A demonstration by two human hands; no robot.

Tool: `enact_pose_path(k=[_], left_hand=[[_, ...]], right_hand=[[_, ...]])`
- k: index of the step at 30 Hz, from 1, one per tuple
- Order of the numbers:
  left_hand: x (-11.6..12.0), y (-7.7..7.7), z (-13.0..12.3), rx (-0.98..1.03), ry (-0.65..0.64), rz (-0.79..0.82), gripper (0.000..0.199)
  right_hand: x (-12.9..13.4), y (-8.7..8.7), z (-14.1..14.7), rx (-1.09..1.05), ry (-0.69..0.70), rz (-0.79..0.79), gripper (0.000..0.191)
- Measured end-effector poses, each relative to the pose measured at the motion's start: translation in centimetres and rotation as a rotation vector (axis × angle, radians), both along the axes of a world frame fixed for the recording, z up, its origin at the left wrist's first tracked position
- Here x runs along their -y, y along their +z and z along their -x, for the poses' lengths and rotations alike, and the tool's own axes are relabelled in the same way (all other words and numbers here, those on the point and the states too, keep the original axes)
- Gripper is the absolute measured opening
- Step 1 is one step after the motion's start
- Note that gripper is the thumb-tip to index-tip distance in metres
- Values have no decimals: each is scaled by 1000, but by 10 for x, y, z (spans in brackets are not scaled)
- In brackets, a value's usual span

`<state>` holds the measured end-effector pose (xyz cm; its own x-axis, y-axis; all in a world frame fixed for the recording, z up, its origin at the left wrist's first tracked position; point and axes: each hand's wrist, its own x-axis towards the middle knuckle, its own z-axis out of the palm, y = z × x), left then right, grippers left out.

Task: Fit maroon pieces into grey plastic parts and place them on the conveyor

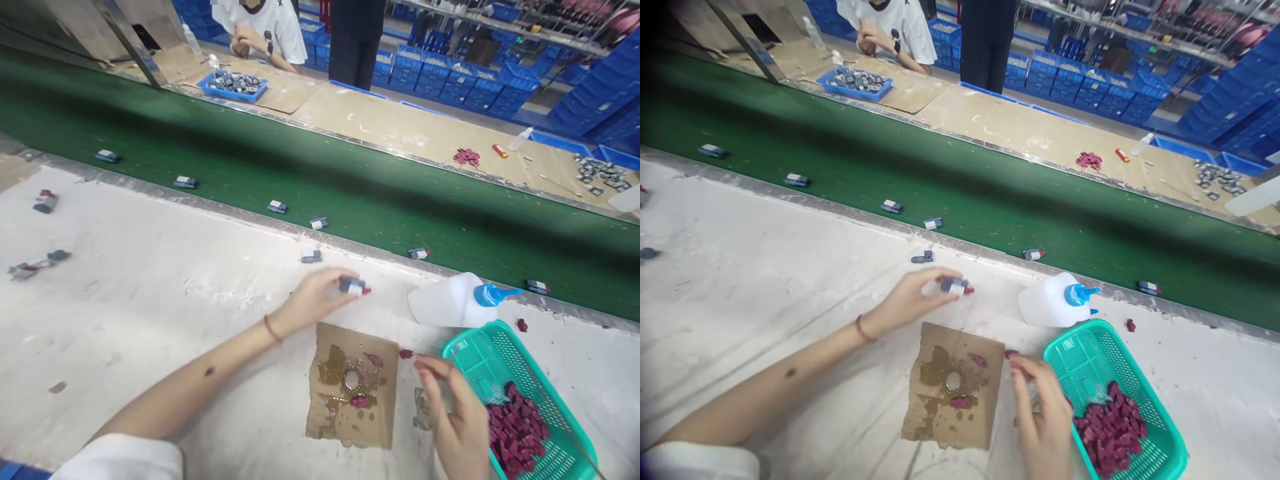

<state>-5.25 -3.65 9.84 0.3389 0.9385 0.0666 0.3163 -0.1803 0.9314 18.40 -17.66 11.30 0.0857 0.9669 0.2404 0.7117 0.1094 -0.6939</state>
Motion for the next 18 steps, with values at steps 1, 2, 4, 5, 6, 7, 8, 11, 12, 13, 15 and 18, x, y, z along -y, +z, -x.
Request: enact_pose_path(k=[1,2,4,5,6,7,8,11,12,13,15,18], left_hand=[[-21,-4,-2,-71,29,-75,27],[-43,-8,-5,-152,62,-117,27],[-80,-18,-10,-334,144,-170,30],[-94,-22,-11,-359,144,-190,31],[-105,-25,-12,-379,149,-211,32],[-113,-27,-12,-393,154,-232,34],[-117,-30,-11,-400,157,-247,35],[-117,-34,0,-439,184,-266,28],[-116,-36,5,-451,187,-265,24],[-114,-37,9,-461,187,-263,20],[-113,-37,16,-473,176,-259,15],[-112,-34,17,-483,165,-254,14]], right_hand=[[4,2,-14,73,-66,-1,17],[8,2,-29,147,-125,15,19],[17,-1,-60,281,-243,53,26],[22,-4,-75,351,-280,73,30],[28,-8,-88,416,-287,100,32],[34,-12,-99,463,-283,126,33],[40,-16,-109,491,-272,161,33],[55,-25,-123,497,-210,269,27],[57,-27,-125,489,-190,293,26],[58,-27,-124,483,-173,308,26],[58,-27,-122,477,-154,325,26],[53,-25,-119,443,-142,348,26]])
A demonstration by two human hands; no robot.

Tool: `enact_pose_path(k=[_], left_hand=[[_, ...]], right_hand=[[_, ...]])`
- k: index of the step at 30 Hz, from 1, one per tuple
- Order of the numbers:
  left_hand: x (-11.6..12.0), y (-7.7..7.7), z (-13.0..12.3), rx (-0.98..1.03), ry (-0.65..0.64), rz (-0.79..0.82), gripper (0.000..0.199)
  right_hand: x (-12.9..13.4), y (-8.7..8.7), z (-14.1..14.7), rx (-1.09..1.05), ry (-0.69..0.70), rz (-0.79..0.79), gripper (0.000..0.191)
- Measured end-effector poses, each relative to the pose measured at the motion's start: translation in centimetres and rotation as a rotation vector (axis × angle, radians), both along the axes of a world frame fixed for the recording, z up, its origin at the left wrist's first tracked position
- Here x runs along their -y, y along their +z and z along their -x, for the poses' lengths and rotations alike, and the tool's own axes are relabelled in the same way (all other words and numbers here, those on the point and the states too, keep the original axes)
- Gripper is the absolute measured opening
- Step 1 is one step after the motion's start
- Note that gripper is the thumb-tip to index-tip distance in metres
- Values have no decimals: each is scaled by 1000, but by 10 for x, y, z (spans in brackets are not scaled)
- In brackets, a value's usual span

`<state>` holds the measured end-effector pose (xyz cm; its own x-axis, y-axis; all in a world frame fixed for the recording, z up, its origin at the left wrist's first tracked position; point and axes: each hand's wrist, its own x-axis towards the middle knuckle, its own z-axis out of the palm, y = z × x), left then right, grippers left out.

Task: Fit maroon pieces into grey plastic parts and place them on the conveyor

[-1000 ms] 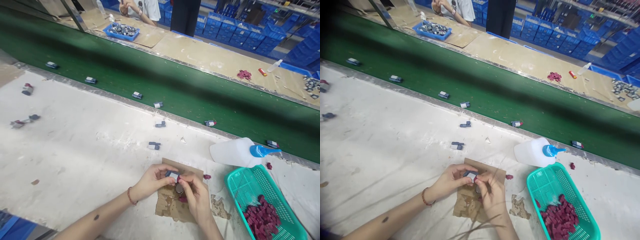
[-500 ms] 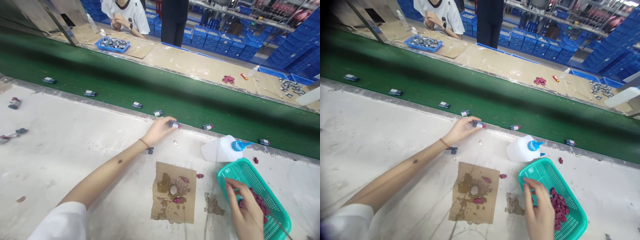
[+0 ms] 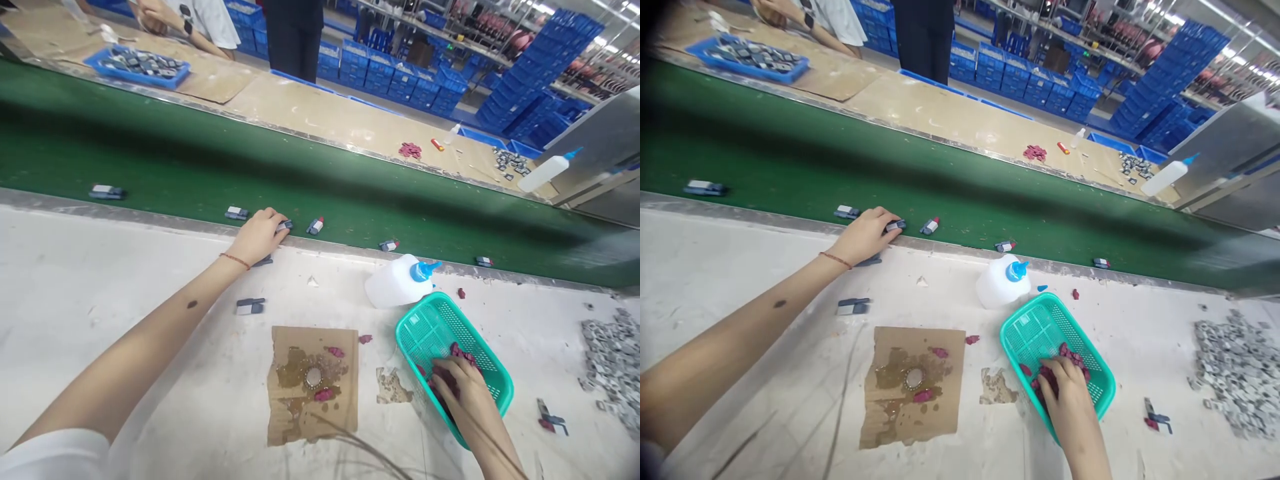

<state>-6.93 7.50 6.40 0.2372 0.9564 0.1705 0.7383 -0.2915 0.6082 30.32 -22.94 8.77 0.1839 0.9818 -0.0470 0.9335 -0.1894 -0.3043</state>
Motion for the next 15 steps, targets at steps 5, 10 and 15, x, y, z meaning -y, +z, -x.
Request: enact_pose_path(k=[5,10,15], left_hand=[[22,16,-10,306,101,229,26],[82,39,-18,820,65,672,31],[137,50,-17,924,-76,919,28]], right_hand=[[-9,3,3,-133,-62,-2,27],[-15,18,15,-406,-246,-50,29],[-21,26,39,-840,-356,-107,43]])
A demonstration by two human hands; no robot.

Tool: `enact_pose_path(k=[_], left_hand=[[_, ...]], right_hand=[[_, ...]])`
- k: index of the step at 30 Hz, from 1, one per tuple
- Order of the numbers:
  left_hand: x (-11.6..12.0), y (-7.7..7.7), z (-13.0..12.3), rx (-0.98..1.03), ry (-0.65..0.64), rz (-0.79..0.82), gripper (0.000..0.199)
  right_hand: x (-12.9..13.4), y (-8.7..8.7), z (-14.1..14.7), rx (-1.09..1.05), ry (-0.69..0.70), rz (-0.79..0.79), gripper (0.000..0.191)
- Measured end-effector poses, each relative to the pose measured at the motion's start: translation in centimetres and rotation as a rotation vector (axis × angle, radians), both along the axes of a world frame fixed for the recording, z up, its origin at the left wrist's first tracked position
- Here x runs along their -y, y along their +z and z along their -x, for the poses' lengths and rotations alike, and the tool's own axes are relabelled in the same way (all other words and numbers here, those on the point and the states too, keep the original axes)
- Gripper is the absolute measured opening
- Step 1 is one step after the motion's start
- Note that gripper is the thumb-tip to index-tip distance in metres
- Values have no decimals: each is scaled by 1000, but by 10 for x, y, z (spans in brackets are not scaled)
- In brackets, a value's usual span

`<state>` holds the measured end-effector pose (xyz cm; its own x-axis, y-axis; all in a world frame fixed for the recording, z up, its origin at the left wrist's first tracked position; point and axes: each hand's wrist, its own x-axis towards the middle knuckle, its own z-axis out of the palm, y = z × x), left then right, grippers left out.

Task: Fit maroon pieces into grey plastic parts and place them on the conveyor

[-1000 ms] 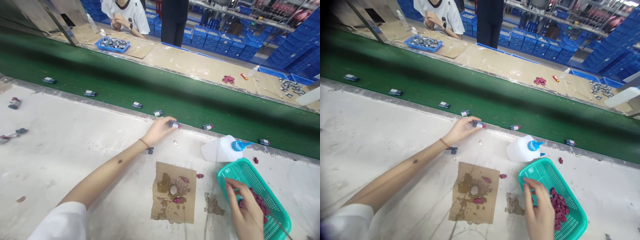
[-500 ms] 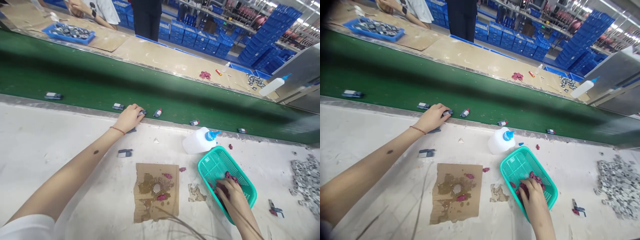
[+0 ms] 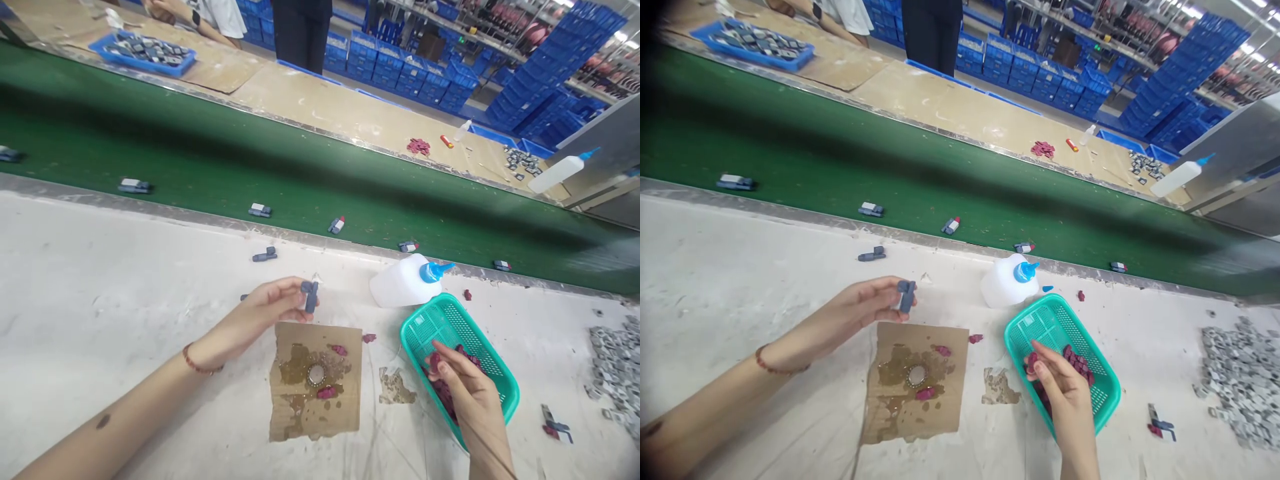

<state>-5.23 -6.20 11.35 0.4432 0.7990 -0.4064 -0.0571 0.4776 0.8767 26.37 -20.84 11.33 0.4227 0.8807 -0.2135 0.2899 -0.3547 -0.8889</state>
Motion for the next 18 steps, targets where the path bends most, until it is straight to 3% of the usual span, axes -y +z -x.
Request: enact_pose_path(k=[4,8,13,18], left_hand=[[26,-6,1,25,-19,33,29],[42,-19,2,50,29,49,32],[52,-34,2,124,112,144,39],[57,-42,1,220,138,159,44]], right_hand=[[-10,-10,31,-198,70,-1,35],[-25,-19,69,-233,213,-25,35],[-36,-20,104,78,535,-61,32],[-38,-29,123,354,806,-256,34]])
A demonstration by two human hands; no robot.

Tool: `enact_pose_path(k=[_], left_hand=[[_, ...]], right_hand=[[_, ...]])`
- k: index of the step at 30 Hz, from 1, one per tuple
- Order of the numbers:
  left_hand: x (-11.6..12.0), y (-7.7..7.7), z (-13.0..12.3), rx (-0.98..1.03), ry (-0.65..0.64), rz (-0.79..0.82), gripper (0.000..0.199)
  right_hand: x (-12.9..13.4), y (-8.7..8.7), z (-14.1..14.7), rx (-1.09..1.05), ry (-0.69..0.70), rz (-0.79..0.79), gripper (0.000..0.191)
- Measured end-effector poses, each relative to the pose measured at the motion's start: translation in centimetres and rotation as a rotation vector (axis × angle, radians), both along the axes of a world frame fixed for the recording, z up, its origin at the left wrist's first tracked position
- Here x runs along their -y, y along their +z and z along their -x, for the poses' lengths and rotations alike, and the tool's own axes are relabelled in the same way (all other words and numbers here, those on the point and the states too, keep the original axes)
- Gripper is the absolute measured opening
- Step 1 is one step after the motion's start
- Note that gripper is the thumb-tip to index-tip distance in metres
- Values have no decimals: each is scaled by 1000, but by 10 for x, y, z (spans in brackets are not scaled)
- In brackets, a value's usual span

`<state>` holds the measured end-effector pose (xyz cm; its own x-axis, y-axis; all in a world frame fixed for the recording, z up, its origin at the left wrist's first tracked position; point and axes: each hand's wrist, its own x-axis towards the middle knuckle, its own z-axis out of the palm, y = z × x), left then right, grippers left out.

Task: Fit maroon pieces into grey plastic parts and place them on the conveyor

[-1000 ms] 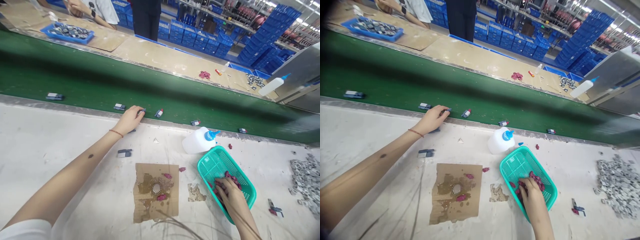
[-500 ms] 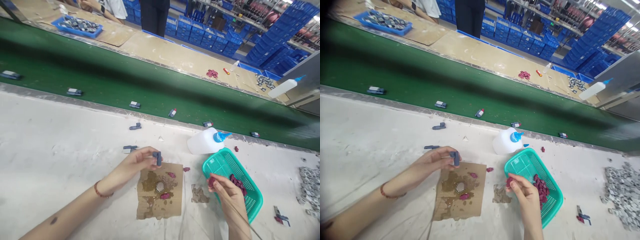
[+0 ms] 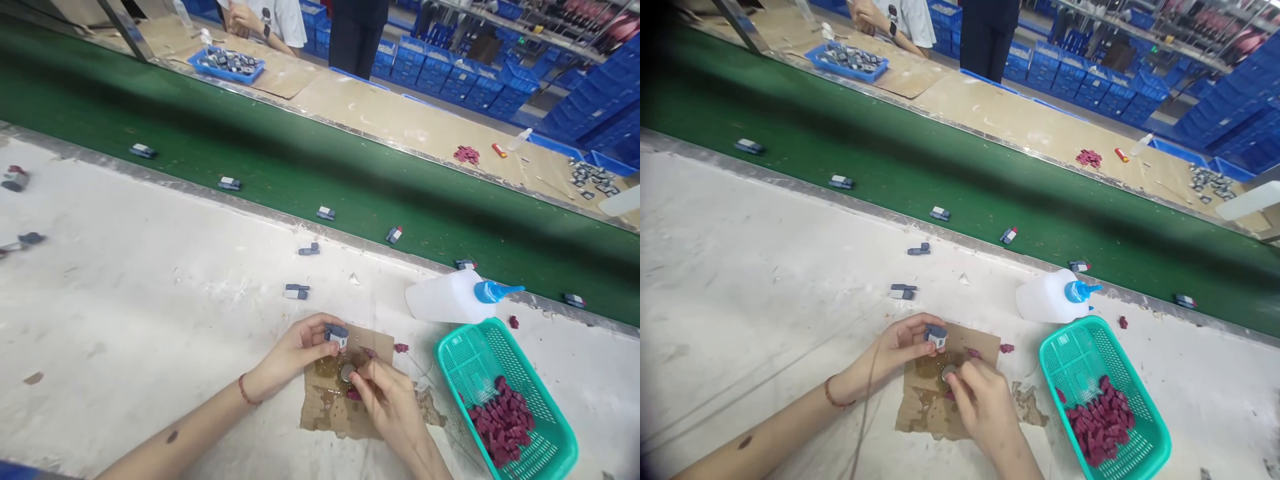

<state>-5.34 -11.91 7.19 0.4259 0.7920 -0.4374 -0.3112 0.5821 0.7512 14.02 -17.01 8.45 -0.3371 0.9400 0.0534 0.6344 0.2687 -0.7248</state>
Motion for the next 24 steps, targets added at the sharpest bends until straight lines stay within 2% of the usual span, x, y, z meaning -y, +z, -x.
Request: enact_pose_path(k=[2,5,8,11,15,19,24], left_hand=[[1,-3,0,17,-4,2,44],[2,-7,0,18,-19,0,45],[3,-11,0,21,-33,-14,46],[6,-12,0,0,-48,-27,46],[9,-10,-2,-29,-67,-18,46],[10,-9,-3,-38,-66,-3,46],[10,-12,-3,-44,-63,-10,46]], right_hand=[[0,-5,5,51,65,-96,36],[1,-10,7,93,93,-170,37],[1,-10,5,-9,39,-44,33],[0,-7,2,-302,-129,165,28],[-6,-1,5,-651,-360,225,30],[-12,1,13,-729,-383,222,29],[-15,-10,19,-754,-403,259,29]])
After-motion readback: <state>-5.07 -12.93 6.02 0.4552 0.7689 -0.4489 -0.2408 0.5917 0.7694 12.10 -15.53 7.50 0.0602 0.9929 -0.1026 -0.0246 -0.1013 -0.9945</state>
